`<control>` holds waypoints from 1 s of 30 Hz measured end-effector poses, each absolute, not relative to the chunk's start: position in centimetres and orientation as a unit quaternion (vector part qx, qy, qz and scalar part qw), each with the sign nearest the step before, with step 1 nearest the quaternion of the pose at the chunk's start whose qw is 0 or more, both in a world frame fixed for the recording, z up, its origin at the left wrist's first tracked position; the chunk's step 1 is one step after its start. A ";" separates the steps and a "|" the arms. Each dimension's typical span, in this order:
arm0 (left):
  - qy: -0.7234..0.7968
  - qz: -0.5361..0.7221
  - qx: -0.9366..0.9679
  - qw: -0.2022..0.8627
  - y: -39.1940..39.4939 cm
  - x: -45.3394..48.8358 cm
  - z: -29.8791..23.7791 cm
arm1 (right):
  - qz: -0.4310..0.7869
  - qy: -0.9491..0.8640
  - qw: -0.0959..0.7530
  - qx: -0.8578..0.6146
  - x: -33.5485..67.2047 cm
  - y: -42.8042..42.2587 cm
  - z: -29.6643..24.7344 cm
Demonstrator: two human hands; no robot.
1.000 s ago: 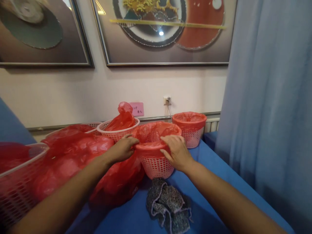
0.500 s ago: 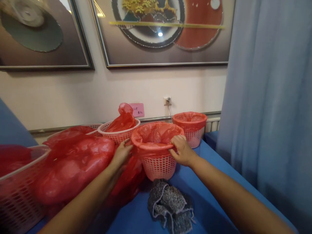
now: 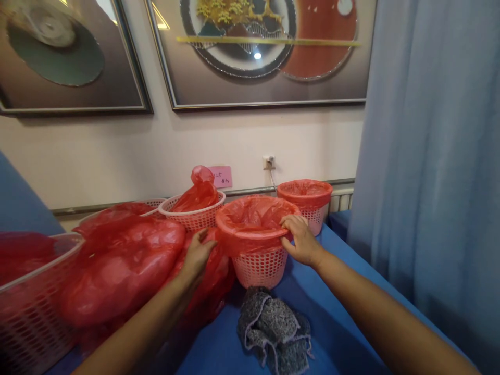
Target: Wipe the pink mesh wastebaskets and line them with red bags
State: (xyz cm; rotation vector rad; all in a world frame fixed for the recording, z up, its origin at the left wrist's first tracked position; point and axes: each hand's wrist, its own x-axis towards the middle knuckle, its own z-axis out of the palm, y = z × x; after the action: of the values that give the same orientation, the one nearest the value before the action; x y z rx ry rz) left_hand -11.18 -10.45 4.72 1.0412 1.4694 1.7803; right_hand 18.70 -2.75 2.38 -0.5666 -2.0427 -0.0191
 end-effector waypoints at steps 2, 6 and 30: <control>0.592 0.621 0.501 0.108 -10.2 -11.8 6.9 | -0.003 -0.845 0.482 -0.230 18.6 -3.0 2.6; 0.562 0.204 0.787 -0.153 -8.8 -13.0 11.4 | 0.004 -0.859 0.462 -0.221 18.5 -3.4 3.1; 0.503 -0.001 0.861 -0.071 -8.0 -10.4 14.3 | -0.089 -0.875 0.389 -0.274 15.2 -6.6 4.6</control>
State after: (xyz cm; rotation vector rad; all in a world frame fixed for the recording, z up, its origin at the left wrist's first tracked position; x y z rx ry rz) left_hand -10.41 -8.03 14.32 2.8363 1.6557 -0.0019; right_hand 15.16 -6.59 4.56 -0.6966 -2.2257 -0.2266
